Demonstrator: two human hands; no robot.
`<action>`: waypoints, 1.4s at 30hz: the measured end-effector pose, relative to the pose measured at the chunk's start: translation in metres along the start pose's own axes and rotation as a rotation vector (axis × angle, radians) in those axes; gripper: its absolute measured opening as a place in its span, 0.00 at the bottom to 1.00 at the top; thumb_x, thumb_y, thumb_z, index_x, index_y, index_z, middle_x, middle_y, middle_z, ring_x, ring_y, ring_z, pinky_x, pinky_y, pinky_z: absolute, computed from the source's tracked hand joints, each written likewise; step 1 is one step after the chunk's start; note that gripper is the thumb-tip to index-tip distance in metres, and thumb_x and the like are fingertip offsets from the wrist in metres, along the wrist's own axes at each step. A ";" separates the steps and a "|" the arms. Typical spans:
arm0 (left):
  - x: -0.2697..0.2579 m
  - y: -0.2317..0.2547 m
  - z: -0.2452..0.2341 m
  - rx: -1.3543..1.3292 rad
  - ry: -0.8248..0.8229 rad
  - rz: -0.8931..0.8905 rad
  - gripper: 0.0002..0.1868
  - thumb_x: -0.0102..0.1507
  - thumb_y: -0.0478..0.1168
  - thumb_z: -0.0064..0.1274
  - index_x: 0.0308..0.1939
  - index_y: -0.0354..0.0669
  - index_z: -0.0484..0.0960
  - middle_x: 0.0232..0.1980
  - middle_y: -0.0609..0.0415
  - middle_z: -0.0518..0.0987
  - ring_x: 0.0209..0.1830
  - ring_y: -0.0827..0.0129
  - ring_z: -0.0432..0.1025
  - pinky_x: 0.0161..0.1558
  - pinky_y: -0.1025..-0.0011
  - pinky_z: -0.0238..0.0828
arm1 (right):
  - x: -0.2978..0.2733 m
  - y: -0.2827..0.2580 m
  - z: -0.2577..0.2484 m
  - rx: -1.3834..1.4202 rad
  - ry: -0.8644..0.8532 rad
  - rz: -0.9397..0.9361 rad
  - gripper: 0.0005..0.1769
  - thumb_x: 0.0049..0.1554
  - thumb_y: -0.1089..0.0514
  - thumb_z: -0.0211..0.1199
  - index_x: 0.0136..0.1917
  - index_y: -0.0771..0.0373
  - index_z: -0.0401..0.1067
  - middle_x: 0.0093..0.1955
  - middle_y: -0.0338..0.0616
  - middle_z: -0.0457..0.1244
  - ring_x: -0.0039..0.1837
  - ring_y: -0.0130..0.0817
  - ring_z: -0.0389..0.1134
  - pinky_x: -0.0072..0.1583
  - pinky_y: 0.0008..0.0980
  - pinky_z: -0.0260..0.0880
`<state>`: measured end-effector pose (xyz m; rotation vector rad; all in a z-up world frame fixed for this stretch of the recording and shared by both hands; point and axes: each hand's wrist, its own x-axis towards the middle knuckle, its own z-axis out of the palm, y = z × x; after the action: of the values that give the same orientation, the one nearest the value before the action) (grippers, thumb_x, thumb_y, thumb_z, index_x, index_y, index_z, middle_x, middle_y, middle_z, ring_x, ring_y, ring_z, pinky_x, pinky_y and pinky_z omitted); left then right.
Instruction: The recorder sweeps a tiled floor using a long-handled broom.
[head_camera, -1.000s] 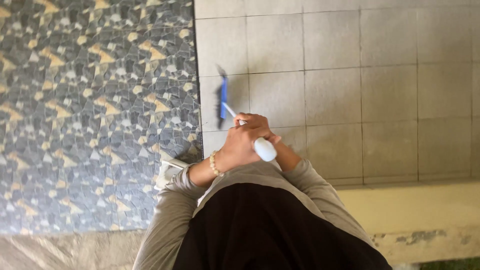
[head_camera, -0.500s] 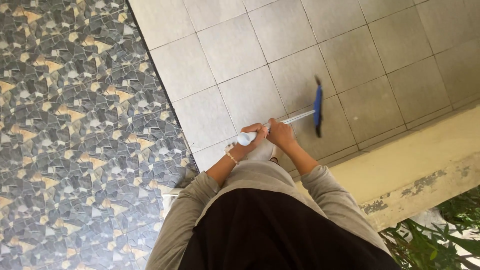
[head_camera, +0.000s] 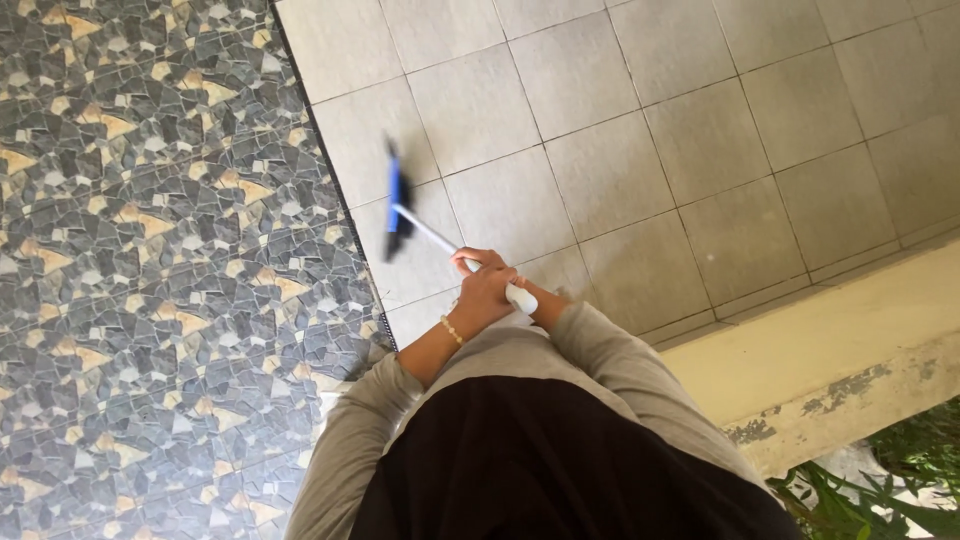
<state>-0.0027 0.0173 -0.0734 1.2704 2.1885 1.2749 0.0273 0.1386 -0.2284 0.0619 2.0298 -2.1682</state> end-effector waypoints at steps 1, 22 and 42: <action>-0.001 -0.005 0.004 -0.001 0.001 0.003 0.09 0.57 0.44 0.59 0.30 0.42 0.81 0.36 0.46 0.81 0.38 0.50 0.76 0.36 0.58 0.72 | -0.003 -0.036 0.010 -0.003 0.001 -0.001 0.12 0.66 0.62 0.58 0.63 0.66 0.70 0.52 0.44 0.61 0.56 0.25 0.63 0.60 0.27 0.67; 0.167 0.103 0.056 -0.596 -0.114 0.162 0.12 0.64 0.32 0.59 0.28 0.39 0.73 0.29 0.54 0.76 0.28 0.71 0.70 0.32 0.71 0.67 | -0.122 -0.153 -0.178 -1.113 0.582 0.173 0.12 0.53 0.47 0.63 0.46 0.53 0.69 0.37 0.43 0.69 0.40 0.48 0.72 0.39 0.50 0.65; 0.220 0.075 0.179 0.009 -0.162 -0.172 0.12 0.61 0.43 0.63 0.26 0.46 0.78 0.29 0.52 0.80 0.33 0.58 0.76 0.38 0.59 0.71 | -0.063 -0.068 -0.276 -0.434 0.168 -0.109 0.13 0.59 0.53 0.61 0.53 0.62 0.71 0.45 0.43 0.69 0.48 0.36 0.70 0.51 0.38 0.73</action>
<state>0.0270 0.3096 -0.0767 1.1190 2.1386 1.0586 0.0556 0.4232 -0.1722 0.0813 2.6083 -1.7790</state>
